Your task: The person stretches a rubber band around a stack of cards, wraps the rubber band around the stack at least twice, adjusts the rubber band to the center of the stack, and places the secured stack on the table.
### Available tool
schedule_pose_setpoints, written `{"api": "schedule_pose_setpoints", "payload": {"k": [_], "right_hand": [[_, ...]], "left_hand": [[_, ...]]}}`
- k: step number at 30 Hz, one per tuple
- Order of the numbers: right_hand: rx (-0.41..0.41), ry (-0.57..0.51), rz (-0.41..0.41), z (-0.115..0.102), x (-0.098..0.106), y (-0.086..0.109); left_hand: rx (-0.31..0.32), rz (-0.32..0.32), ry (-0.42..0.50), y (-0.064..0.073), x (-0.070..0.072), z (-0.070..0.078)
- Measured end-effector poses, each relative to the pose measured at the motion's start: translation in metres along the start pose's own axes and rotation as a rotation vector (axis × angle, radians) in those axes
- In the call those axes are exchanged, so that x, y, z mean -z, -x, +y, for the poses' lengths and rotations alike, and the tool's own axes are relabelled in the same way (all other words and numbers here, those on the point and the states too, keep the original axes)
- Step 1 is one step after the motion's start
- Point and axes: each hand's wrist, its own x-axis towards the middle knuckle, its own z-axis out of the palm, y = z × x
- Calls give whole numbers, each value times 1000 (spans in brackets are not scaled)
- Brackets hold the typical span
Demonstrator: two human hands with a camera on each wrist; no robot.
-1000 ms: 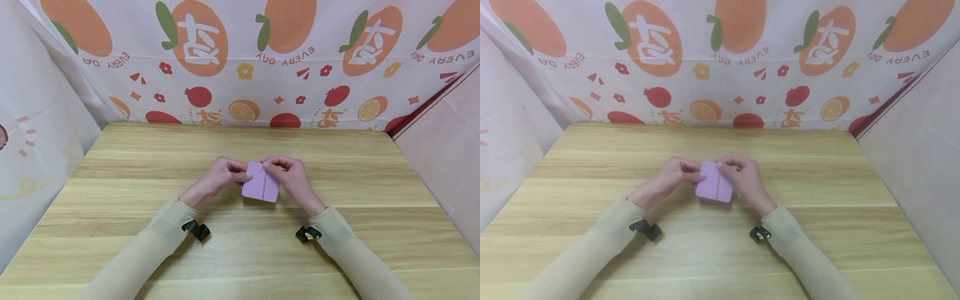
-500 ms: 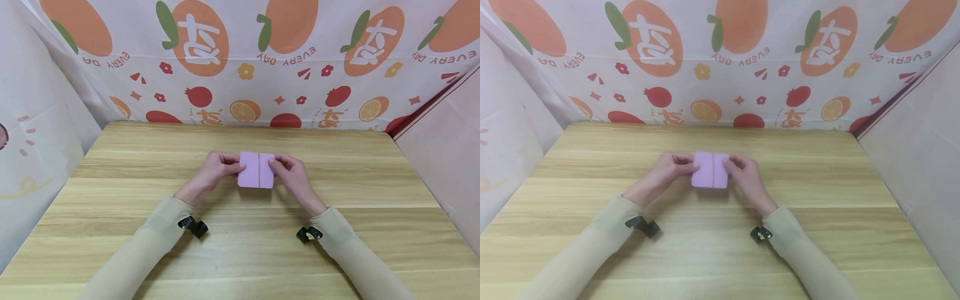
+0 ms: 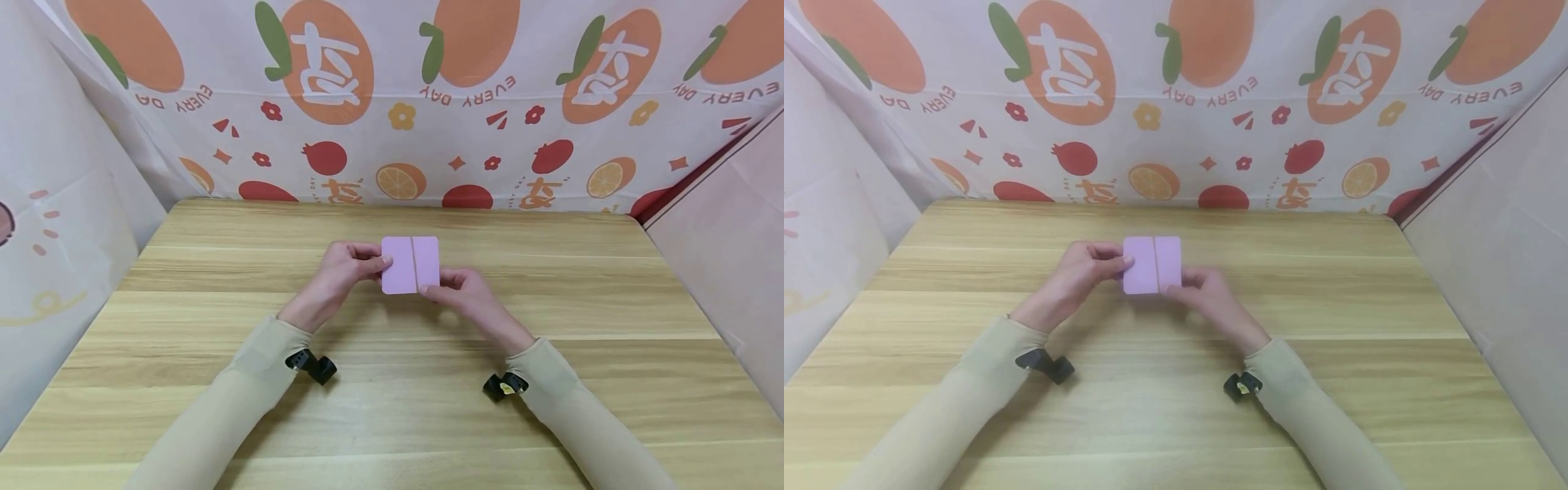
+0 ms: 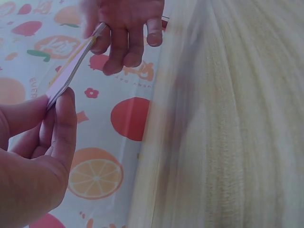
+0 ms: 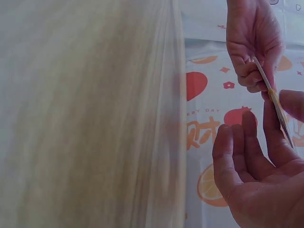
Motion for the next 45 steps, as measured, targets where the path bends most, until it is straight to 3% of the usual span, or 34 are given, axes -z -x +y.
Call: {"api": "schedule_pose_setpoints", "payload": {"k": [7, 17, 24, 35, 45], "right_hand": [[-27, 3, -1, 4, -4, 0], [-80, 36, 78, 4, -11, 0], [-131, 28, 109, 3, -15, 0], [-125, -1, 94, 3, -14, 0], [-123, -46, 25, 4, -12, 1]], "left_hand": [[17, 29, 15, 0, -1, -1], [-18, 94, 87, 4, -13, -3], [1, 90, 91, 3, -12, -5], [31, 61, 54, 1, -8, -1], [-20, 64, 56, 2, 3, 6]]}}
